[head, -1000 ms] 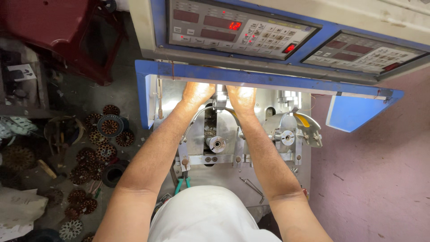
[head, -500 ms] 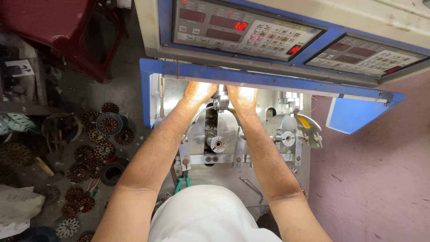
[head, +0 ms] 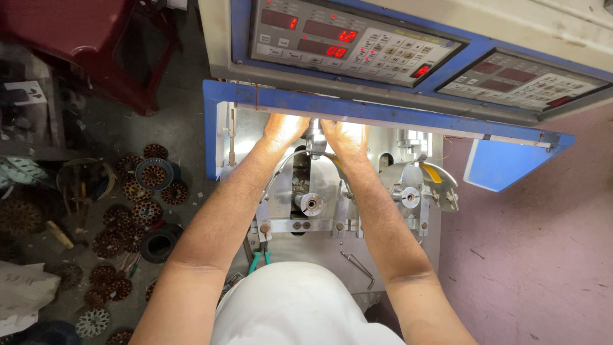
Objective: The person places a motor stator into a winding machine, secures it with a tool, and operates the machine to wind copper wire around the stator. The person then removes the stator, inspects it, and repeats the process with another stator.
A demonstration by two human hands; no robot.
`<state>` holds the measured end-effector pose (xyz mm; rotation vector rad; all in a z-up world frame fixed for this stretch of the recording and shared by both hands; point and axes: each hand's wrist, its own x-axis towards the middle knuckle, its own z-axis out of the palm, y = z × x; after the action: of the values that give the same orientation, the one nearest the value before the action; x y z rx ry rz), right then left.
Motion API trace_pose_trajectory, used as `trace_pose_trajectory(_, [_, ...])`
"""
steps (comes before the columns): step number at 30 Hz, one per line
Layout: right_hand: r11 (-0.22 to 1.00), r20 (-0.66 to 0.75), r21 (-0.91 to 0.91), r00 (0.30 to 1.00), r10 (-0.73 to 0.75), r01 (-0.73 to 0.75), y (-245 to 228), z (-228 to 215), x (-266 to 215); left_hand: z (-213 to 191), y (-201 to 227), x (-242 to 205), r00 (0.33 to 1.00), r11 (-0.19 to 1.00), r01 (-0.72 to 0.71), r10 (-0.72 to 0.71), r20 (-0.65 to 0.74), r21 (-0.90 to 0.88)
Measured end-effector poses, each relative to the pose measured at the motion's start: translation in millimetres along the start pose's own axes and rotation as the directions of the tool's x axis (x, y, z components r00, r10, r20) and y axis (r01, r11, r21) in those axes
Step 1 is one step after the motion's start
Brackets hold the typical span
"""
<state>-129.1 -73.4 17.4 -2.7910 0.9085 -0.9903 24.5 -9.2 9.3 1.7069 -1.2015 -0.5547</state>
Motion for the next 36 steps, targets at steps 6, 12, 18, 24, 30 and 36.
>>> trace_pose_trajectory(6, [0.950, 0.016, -0.290, 0.993, -0.117, 0.117, 11.3, 19.1, -9.9, 6.7, -11.3, 1.5, 0.994, 0.992, -0.104, 0.105, -0.017, 0.064])
trace_pose_trajectory(12, [0.898, 0.132, 0.234, 0.927, 0.351, -0.373, -13.4, -1.2, 5.8, 11.1, -23.0, 5.1, 0.982, 0.977, -0.187, 0.189, -0.008, 0.107])
trace_pose_trajectory(18, [0.753, 0.153, 0.541, 0.925, 0.349, -0.373, -25.8, -14.1, 7.7, 12.9, -26.5, 6.6, 0.980, 0.975, -0.192, 0.196, -0.029, 0.112])
trace_pose_trajectory(24, [0.965, 0.132, -0.241, 0.982, 0.136, -0.101, 3.5, 20.7, 3.1, 11.6, -28.4, 6.4, 0.937, 0.924, -0.336, 0.348, -0.040, 0.182])
trace_pose_trajectory(30, [0.852, -0.002, 0.371, 0.917, 0.398, -0.369, -5.2, 19.1, -4.8, -15.8, 18.6, 3.1, 0.961, 0.944, -0.272, 0.257, 0.103, 0.186])
trace_pose_trajectory(36, [0.870, 0.020, 0.317, 0.920, 0.393, -0.378, -8.5, 6.4, -5.3, -22.7, 36.0, -0.2, 0.971, 0.916, -0.231, 0.193, 0.143, 0.328])
